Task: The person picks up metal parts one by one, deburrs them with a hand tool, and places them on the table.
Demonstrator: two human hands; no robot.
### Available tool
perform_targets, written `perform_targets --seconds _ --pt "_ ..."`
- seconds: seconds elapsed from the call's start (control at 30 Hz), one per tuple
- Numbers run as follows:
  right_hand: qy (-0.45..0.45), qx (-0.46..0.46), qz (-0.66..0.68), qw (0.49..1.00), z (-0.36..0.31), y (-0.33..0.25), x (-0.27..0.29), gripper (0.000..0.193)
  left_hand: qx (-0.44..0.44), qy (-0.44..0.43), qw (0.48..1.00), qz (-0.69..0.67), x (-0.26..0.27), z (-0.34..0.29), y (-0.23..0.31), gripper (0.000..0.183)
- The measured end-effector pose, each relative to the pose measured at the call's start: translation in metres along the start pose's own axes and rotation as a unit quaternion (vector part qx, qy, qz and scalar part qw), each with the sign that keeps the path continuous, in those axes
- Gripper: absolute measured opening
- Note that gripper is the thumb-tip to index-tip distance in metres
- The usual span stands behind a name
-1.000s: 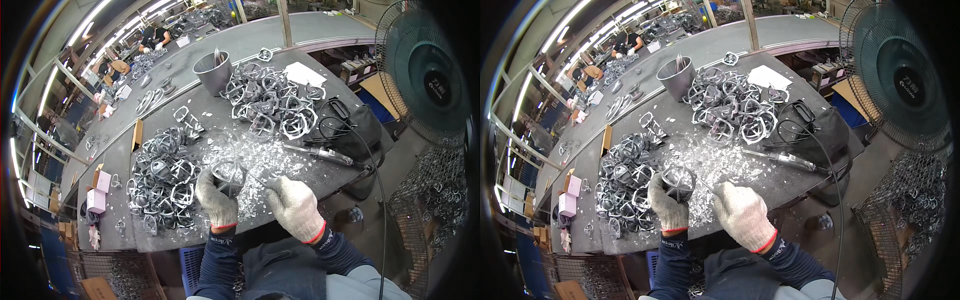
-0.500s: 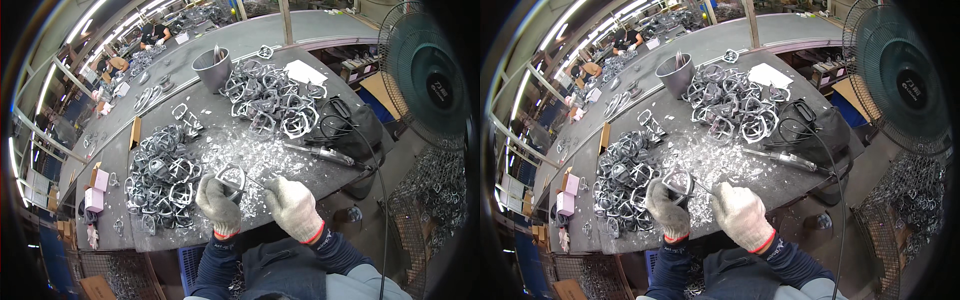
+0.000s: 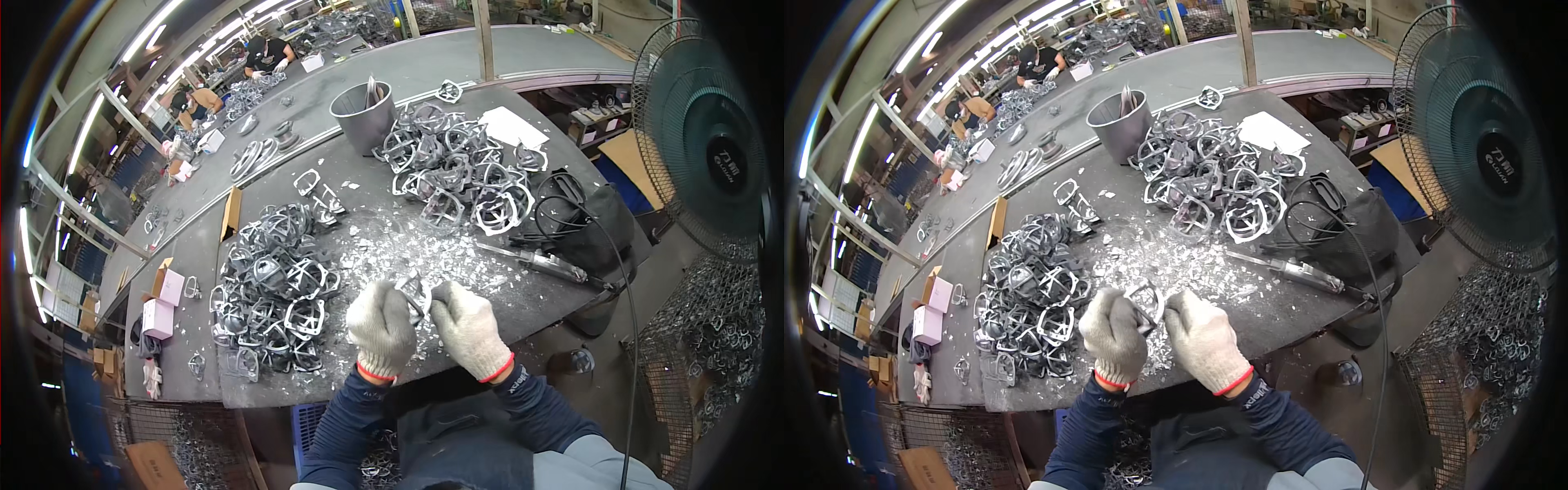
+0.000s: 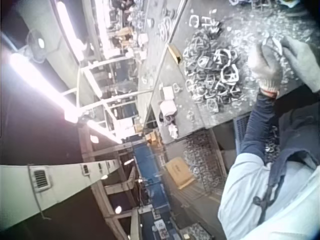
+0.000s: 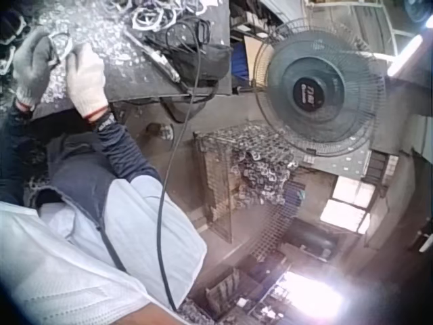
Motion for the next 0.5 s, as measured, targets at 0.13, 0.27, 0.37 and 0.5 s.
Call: perform_targets --seconds 0.13,0.27,0.37,0.5 --pt "-0.093 -0.045 0.1 0.99 -0.026 -0.011 -0.007 0.017 0.001 0.105 0.987 0.125 0.025 0.046 -0.065 0.028" --pt "-0.116 -0.124 0.133 0.976 -0.033 0.027 -0.002 0.022 0.043 -0.041 0.942 0.331 0.01 0.118 -0.125 0.033" --pt "-0.112 -0.208 0.159 0.959 -0.031 0.044 0.007 0.025 0.073 -0.212 0.752 0.62 -0.005 0.137 -0.167 0.028" --pt "-0.122 -0.167 0.135 0.969 -0.033 0.055 0.015 0.026 0.029 -0.159 0.704 0.691 0.015 0.143 -0.217 0.023"
Point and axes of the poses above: each hand's wrist, its own z-axis towards the middle knuckle, its own x-axis out of the back of the hand, y = z × x, the point moved 9 cm from there along z, towards the middle knuckle
